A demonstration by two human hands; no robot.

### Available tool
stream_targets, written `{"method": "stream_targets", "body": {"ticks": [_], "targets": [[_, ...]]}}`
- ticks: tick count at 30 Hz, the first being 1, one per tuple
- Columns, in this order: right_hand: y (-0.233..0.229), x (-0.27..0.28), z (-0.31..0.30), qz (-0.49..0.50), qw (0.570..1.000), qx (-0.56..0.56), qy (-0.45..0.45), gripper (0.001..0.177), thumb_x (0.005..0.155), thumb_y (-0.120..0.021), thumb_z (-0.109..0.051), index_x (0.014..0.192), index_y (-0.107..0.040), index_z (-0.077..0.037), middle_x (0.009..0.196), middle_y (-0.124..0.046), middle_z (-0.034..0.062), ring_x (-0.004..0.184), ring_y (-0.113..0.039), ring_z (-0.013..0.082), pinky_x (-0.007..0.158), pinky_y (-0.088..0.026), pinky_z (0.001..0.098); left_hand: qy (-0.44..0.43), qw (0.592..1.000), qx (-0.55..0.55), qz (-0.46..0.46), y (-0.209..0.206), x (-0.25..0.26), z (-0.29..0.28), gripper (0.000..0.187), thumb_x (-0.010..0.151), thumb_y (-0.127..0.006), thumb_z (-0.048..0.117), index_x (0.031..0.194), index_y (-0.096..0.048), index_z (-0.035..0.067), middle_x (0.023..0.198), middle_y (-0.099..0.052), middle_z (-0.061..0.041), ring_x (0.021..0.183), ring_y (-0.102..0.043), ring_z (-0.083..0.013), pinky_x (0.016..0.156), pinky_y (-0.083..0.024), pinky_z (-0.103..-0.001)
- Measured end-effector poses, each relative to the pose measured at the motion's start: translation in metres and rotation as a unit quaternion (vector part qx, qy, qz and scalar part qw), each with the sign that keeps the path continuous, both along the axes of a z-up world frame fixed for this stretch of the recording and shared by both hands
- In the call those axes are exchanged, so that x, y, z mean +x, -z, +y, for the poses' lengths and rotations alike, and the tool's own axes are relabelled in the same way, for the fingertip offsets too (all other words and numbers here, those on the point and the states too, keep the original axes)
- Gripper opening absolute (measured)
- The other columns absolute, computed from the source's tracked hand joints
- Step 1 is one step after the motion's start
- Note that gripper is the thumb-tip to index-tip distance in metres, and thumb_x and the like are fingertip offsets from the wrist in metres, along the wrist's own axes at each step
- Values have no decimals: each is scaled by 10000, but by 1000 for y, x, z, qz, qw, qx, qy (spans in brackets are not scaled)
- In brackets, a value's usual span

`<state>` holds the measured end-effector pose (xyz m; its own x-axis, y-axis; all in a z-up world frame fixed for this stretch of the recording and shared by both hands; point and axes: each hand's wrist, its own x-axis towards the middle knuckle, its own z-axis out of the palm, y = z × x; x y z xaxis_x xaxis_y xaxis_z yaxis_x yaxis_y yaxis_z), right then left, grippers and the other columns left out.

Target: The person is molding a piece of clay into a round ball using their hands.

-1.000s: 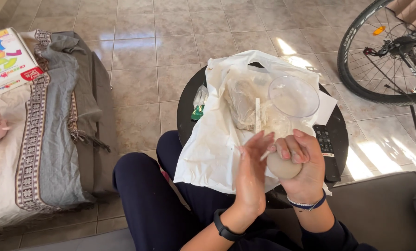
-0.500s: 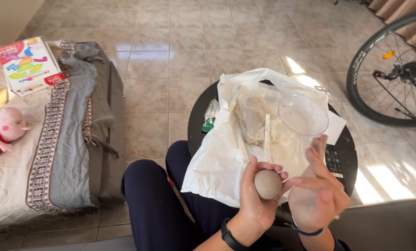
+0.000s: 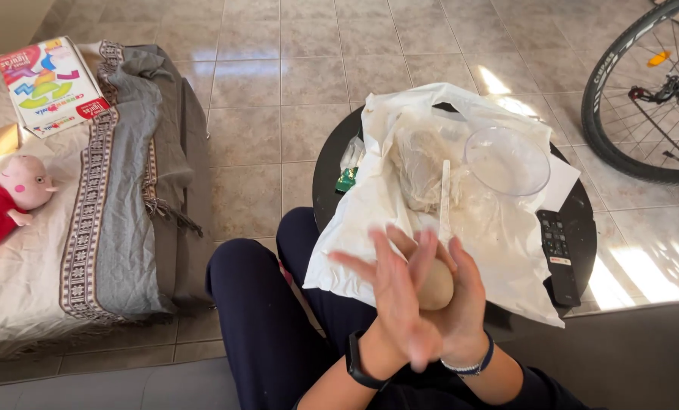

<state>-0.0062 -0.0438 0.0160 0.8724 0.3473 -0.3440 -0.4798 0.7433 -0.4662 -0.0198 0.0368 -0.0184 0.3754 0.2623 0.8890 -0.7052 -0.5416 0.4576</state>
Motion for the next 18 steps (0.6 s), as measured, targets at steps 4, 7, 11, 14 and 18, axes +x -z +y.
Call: {"method": "stream_targets", "body": {"ticks": [4,7,11,14,18], "targets": [[20,4,-7,-40,998,52,2,387,1057,-480,-437,926,-626,-104,985,-666,80,982,-615,270,926,-501,445,123,988,-72,-56,19,-6,-11,954,988,79,728,1623,-77,32,1515,-473,-211,1547,-270,-333,1199,399,-626],[23,14,-17,-106,985,135,-12,430,1088,-494,-345,734,-556,-109,775,-557,45,823,-589,238,791,-498,398,79,936,-271,-209,25,-1,-24,945,1048,-8,705,1610,-143,-42,1457,-670,-210,1641,-84,-411,1289,289,-617],[25,15,-31,-278,957,84,-19,452,1102,-528,-262,684,-529,-90,723,-563,75,753,-574,256,722,-481,398,164,953,-246,64,-25,-10,8,851,1119,-186,610,1604,-253,-85,1643,-433,-248,1665,-184,-396,1335,-13,-578],[24,24,-39,-502,858,-108,6,391,1067,-571,-292,742,-608,-77,785,-664,108,774,-623,278,748,-525,404,272,914,-254,160,-38,1,11,822,1129,-266,566,1618,-256,-96,1730,-293,-263,1658,-210,-396,1334,-126,-522],[-6,23,-27,-734,585,-333,92,341,1085,-516,-370,1142,-638,-58,1204,-651,161,1117,-627,341,1027,-521,420,474,748,-450,117,-34,-4,-7,852,991,-237,617,1646,-99,90,1749,-199,-180,1634,-209,-332,1319,-216,-483]]}}
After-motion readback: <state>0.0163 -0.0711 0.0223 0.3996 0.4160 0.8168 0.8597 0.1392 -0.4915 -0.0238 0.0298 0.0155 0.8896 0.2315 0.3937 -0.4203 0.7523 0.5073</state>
